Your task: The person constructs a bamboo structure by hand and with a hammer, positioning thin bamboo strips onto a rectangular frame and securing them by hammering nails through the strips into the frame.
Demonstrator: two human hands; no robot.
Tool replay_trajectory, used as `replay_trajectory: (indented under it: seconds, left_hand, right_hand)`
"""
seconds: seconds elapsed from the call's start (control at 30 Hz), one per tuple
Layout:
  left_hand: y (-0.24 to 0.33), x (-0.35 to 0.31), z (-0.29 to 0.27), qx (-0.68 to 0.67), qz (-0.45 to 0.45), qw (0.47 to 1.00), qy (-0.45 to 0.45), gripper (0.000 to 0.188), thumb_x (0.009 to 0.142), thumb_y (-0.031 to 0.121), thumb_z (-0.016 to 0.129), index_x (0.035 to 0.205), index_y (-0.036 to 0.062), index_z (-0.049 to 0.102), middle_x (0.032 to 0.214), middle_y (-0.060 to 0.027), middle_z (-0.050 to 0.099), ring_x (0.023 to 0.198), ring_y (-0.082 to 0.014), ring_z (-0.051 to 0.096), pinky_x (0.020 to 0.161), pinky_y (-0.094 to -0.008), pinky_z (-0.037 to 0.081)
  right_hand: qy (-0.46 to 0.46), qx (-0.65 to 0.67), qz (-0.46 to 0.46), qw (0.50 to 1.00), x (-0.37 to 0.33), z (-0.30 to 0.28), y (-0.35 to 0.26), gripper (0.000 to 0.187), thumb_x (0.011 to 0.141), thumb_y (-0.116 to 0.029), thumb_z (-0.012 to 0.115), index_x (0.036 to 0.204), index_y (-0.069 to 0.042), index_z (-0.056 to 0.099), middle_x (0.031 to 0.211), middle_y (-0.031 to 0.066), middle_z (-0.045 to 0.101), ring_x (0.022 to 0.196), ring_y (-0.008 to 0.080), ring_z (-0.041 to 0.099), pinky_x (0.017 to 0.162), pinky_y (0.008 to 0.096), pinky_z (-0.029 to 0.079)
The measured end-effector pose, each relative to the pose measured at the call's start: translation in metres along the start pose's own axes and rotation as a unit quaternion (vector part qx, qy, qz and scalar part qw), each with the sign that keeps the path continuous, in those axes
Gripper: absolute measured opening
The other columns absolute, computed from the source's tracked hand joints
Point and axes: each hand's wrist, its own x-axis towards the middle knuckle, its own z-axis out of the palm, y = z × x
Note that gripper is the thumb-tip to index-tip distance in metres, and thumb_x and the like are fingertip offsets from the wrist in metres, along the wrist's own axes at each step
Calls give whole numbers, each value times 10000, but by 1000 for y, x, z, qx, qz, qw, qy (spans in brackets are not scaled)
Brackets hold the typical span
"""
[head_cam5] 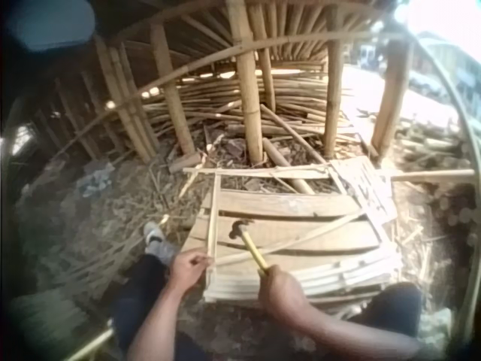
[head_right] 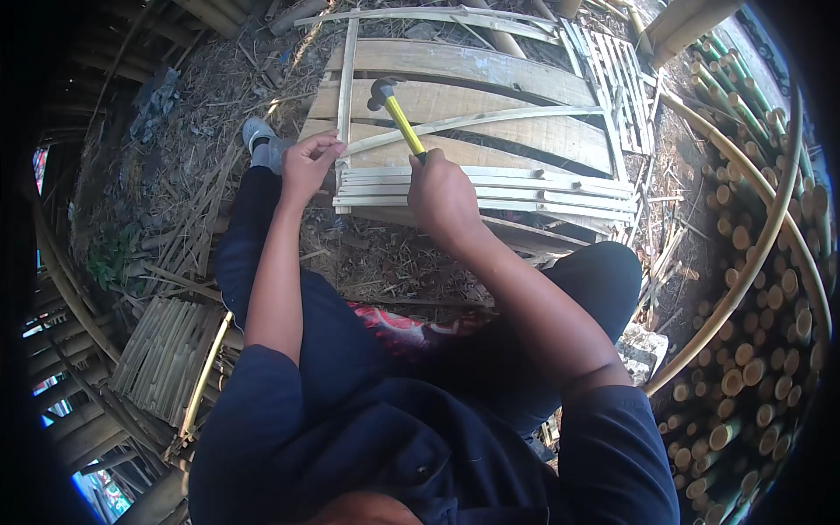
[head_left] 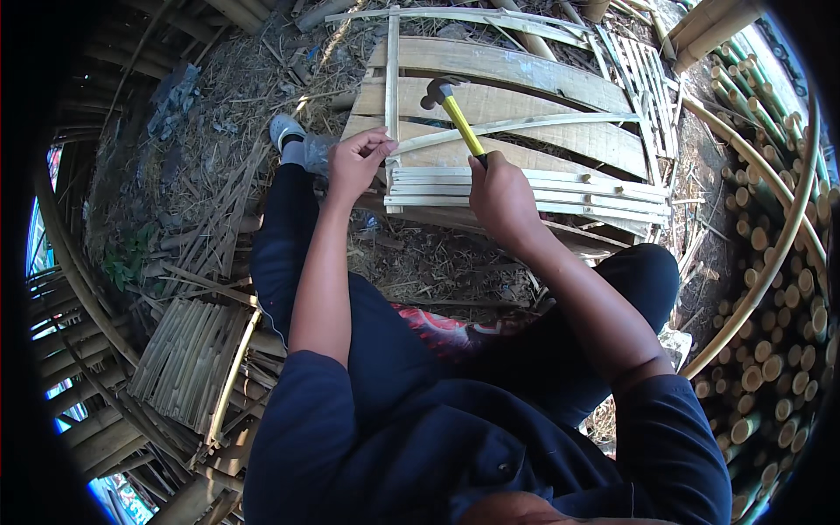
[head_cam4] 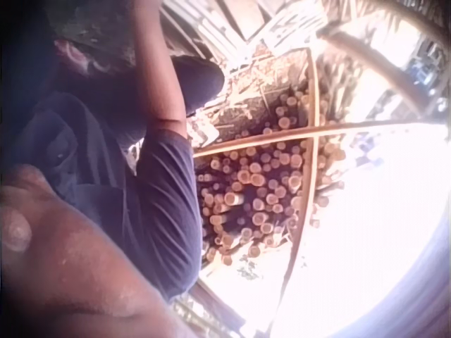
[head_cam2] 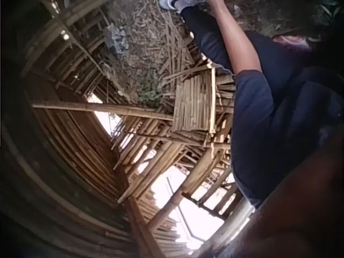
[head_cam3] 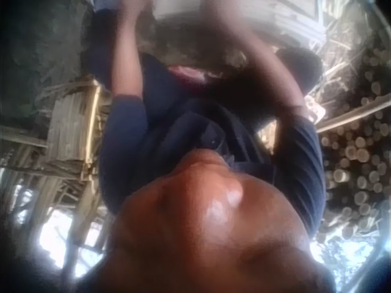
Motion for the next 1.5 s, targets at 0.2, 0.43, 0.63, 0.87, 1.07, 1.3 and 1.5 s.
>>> replay_trajectory:
  seconds: [0.2,0.43,0.63,0.87,1.07,1.3,1.5]
  left_hand:
    - [-11,4,-11,-4,-26,997,-66,161,894,103,764,1021,6,777,1200,-154,735,1033,-164,707,918,-305,539]
    - [-6,4,-13,3,19,997,-80,160,876,57,766,1032,26,783,1214,-175,725,1119,-206,691,969,-320,529]
    - [-6,7,-19,60,156,983,-70,137,860,58,786,993,24,787,1060,-105,753,1039,-176,698,869,-289,546]
    - [-3,4,-21,69,90,991,-74,127,831,84,818,925,8,778,908,-45,678,869,-145,649,761,-269,511]
    - [-5,7,-21,70,137,986,-68,154,821,104,827,936,14,778,927,-45,680,905,-183,647,807,-309,508]
    - [-16,7,-18,98,167,979,-64,179,829,124,813,970,20,779,1126,-96,726,1253,-305,614,1078,-391,455]
    - [-13,11,-20,54,133,983,-111,198,849,111,791,1023,17,775,1114,-102,748,1322,-314,578,1104,-398,440]
  right_hand:
    - [-1,13,-6,1000,-1,-1,1,347,1039,-256,525,913,62,578,708,294,651,696,485,668,636,551,531]
    - [-6,14,-8,1000,-1,0,1,353,1038,-261,529,918,67,578,708,298,649,692,488,665,636,550,531]
    - [-16,12,-37,999,-3,-1,1,346,1035,-267,537,930,59,583,712,289,654,691,482,665,635,549,530]
    - [-82,-15,-75,994,-10,-6,-10,341,1045,-282,520,950,41,573,705,269,661,683,466,664,654,550,527]
    - [-90,-59,-88,990,-14,-9,-13,321,1048,-287,514,958,20,547,685,243,660,658,445,668,627,541,530]
    - [-67,-90,-112,987,-16,-2,-9,292,1051,-287,510,935,-19,511,647,214,649,611,422,665,565,521,525]
    - [-61,-99,-135,984,-19,-4,-13,295,1049,-290,516,930,-20,510,635,189,649,586,406,662,541,503,525]
